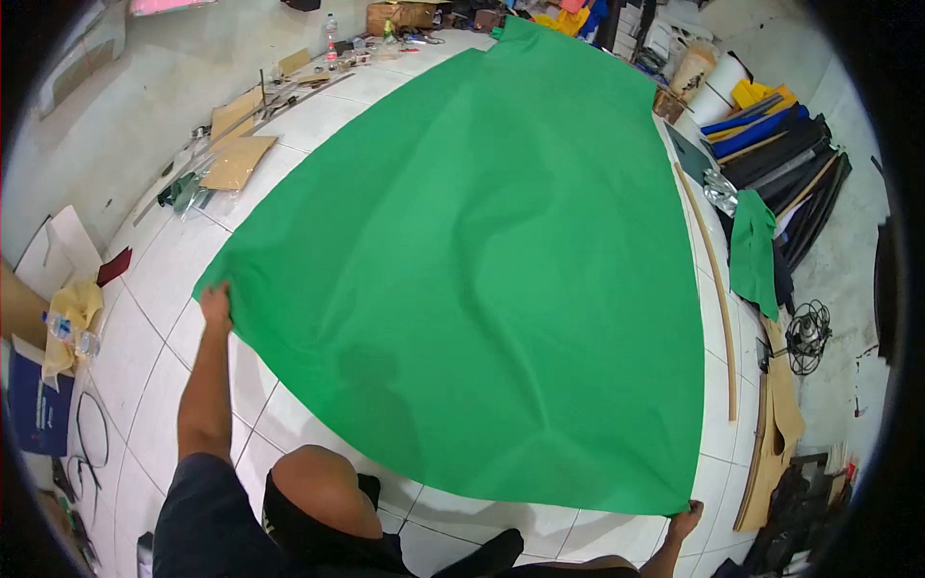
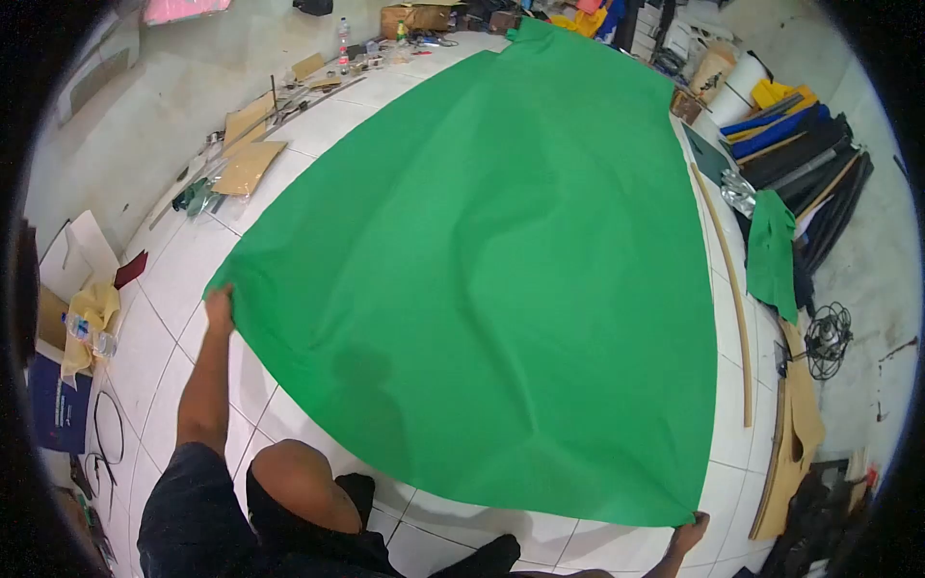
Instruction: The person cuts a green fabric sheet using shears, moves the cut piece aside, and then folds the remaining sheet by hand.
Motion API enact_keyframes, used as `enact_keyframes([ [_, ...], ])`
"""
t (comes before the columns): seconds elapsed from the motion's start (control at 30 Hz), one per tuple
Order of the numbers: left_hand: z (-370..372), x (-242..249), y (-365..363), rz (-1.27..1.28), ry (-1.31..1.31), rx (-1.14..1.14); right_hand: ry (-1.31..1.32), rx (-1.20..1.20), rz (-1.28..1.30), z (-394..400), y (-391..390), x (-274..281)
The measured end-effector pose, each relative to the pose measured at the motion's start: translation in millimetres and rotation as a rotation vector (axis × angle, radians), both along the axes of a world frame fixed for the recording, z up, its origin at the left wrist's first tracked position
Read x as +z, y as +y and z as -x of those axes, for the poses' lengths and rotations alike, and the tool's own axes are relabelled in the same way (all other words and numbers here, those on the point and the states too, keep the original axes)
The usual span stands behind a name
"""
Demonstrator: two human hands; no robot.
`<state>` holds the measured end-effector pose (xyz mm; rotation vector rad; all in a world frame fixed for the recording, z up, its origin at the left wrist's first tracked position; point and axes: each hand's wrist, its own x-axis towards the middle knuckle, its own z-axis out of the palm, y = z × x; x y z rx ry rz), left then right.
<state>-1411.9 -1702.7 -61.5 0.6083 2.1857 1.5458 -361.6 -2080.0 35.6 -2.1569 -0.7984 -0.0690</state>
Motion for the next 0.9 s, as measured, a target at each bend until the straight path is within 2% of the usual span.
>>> enact_keyframes([
  [0.03, -39, 63, -8, -0.289, -0.127, -0.095, -0.068, -0.031, 0.089, -1, 0, -3],
  [0.07, -57, 110, -21, -0.377, -0.005, -0.179, -0.06, 0.005, 0.087, 1, 1, -4],
  [0.1, -59, 133, -38, -0.474, 0.052, -0.141, -0.047, 0.042, 0.086, 6, 2, -8],
  [0.13, -78, 169, -62, -0.587, 0.003, -0.14, -0.037, 0.036, 0.088, 10, 1, -10],
  [0.2, -87, 194, -111, -0.645, -0.029, -0.093, -0.095, -0.015, 0.344, 13, -1, -10],
  [0.3, -84, 163, -170, -0.619, -0.175, -0.026, -0.063, 0.021, 0.35, 13, -16, -16],
  [0.33, -76, 141, -180, -0.595, -0.186, 0.018, -0.026, 0.057, 0.247, -2, -29, -28],
  [0.4, -43, 97, -187, -0.553, -0.224, 0.054, -0.039, -0.018, 0.317, -10, -32, -28],
  [0.43, -25, 83, -187, -0.511, -0.258, 0.095, -0.051, -0.088, 0.387, -12, -34, -28],
  [0.47, -13, 78, -183, -0.505, -0.26, 0.082, -0.081, -0.061, 0.35, -16, -36, -30],
  [0.53, 5, 71, -162, -0.476, -0.205, 0.168, 0.01, -0.158, 0.463, 2, -23, -18],
  [0.57, 11, 60, -153, -0.462, -0.219, 0.139, 0.003, -0.126, 0.449, 37, -9, 8],
  [0.63, 25, 37, -173, -0.334, 0.01, 0.21, -0.069, -0.105, 0.467, -6, -28, -27],
  [0.67, 30, 21, -185, -0.239, -0.027, 0.224, -0.052, -0.194, 0.488, 2, -30, -21],
  [0.7, 42, -2, -198, -0.29, -0.168, 0.072, -0.094, -0.15, 0.508, 19, -35, -6],
  [0.73, 24, -4, -207, -0.461, -0.399, -0.039, -0.081, -0.168, 0.489, 21, -48, -7],
  [0.77, 24, -7, -219, -0.363, -0.67, -0.001, -0.085, -0.181, 0.46, 15, -51, -6],
  [0.83, 8, 17, -220, -0.214, -0.785, -0.042, -0.063, -0.207, 0.411, -1, -54, -15],
  [0.9, 57, 9, -194, -0.31, -0.655, -0.095, -0.027, -0.229, 0.399, -18, -63, -24],
])
